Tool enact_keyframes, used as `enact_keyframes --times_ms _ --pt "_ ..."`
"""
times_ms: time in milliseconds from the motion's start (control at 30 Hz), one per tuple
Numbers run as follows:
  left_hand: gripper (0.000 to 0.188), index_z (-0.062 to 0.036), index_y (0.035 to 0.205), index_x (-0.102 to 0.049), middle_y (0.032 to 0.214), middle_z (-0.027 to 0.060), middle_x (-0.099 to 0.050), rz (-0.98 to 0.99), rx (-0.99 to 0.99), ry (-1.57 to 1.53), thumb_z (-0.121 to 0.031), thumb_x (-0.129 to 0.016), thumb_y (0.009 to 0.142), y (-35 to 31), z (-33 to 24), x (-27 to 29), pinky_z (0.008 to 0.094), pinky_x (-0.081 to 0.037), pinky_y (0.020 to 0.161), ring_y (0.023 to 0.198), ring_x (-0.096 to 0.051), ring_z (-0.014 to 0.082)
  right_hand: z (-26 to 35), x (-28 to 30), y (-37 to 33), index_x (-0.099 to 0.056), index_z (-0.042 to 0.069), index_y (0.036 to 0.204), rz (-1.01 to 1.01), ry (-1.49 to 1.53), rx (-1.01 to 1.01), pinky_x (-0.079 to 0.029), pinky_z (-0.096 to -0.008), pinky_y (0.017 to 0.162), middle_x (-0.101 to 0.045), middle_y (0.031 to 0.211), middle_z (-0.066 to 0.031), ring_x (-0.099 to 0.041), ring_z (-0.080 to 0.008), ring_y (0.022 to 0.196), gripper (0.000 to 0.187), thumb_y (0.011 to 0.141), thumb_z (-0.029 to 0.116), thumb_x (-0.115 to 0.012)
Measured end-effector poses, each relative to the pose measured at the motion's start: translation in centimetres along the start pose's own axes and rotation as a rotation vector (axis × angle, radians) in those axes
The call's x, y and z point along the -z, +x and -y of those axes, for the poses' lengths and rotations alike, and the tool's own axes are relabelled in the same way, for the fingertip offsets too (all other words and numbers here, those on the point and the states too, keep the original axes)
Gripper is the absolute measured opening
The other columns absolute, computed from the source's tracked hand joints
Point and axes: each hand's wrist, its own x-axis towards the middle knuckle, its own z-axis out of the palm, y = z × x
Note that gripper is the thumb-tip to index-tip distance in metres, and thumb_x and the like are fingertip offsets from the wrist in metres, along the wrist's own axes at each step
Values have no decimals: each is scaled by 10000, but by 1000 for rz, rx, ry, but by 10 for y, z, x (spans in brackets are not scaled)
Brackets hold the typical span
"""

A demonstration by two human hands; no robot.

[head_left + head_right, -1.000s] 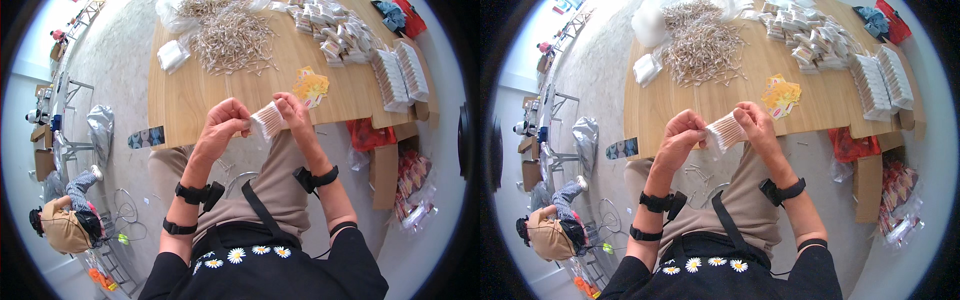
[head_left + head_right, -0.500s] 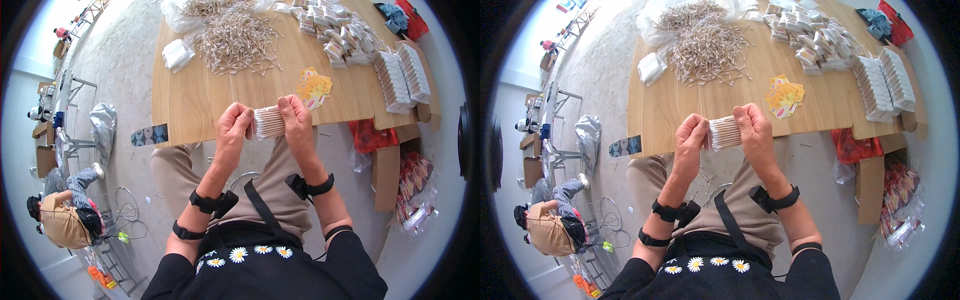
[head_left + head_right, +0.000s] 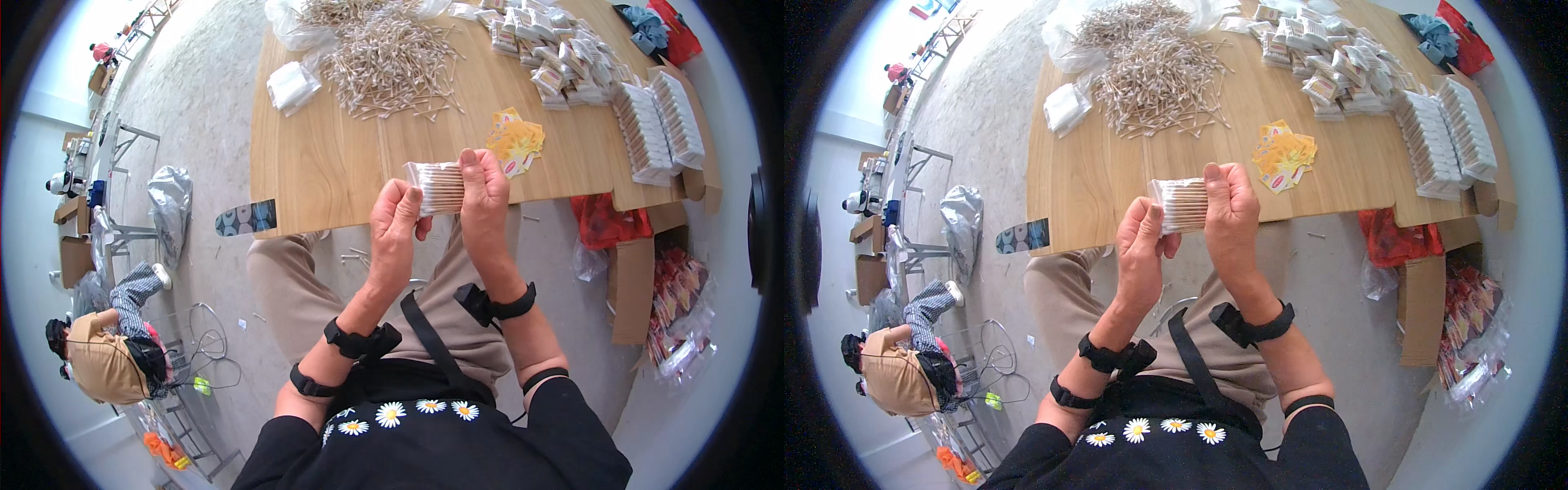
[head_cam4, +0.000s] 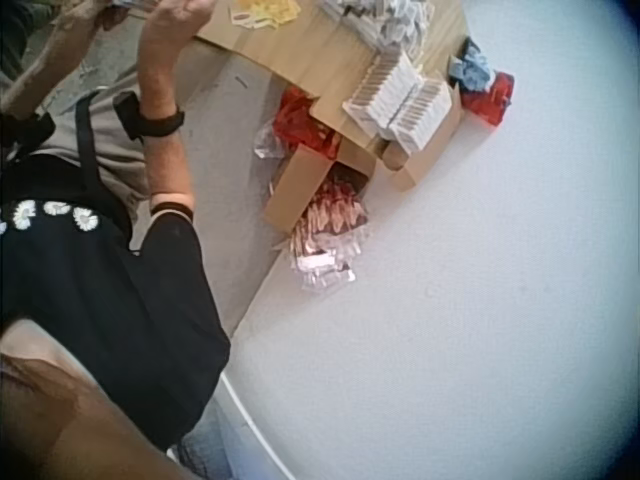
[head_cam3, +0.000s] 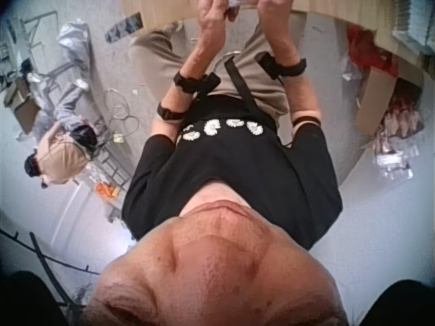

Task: Counting and packaging small wooden-stemmed swabs into plastic bags.

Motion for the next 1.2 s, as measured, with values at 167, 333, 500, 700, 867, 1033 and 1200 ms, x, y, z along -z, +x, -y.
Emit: enact_keyframes --times_ms 167,333,500,700,867,1033,1200 --pt "252 -113 865 -492 707 -35 -489 -14 -49 65 -290 -519 1041 0 0 1 207 -331 538 597 -421 48 -3 -2 -3 -502 46 854 -39 -67 36 -418 -248 574 -493 699 35 -437 -42 669 332 1048 315 -507" --pt "252 -109 834 -509 689 -42 -486 -29 -22 -5 -266 -550 1027 10 -10 11 202 -315 525 588 -410 39 -10 11 3 -577 10 1001 -12 -222 62 -452 -284 635 -542 779 -31 -494 -109 710 321 970 324 -637" --pt "264 -103 781 -535 672 -52 -491 -83 39 16 -231 -580 1008 15 -10 18 200 -307 526 585 -396 29 12 15 -9 -590 -2 1146 287 -512 409 -482 -361 750 -582 987 -128 -569 -253 860 473 770 211 -784" --pt "208 -68 816 -597 718 -55 -548 -11 -11 73 -182 -604 990 14 -9 11 206 -318 536 647 -414 8 -1 10 -16 -638 -8 1069 323 -594 505 -499 -393 769 -614 941 -149 -610 -343 869 310 767 26 -694" --pt "143 -41 904 -615 806 -36 -580 -76 -12 176 -168 -652 959 13 -12 26 204 -402 644 728 -477 35 -2 12 -15 -686 -41 983 175 -218 78 -500 -286 642 -644 842 -103 -611 -162 714 134 863 -14 -631" --pt "243 -17 1052 -626 873 14 -636 -17 53 185 -164 -735 893 8 -17 23 234 -501 770 851 -600 74 7 19 -13 -711 -14 916 162 132 -208 -466 -217 615 -659 783 5 -548 -44 669 102 914 65 -645" --pt "242 -16 1041 -626 893 22 -662 192 164 199 -161 -741 884 6 -11 37 236 -514 673 782 -618 72 8 24 -3 -696 -1 927 277 48 -203 -446 -206 630 -642 783 21 -534 -32 692 154 951 130 -619"
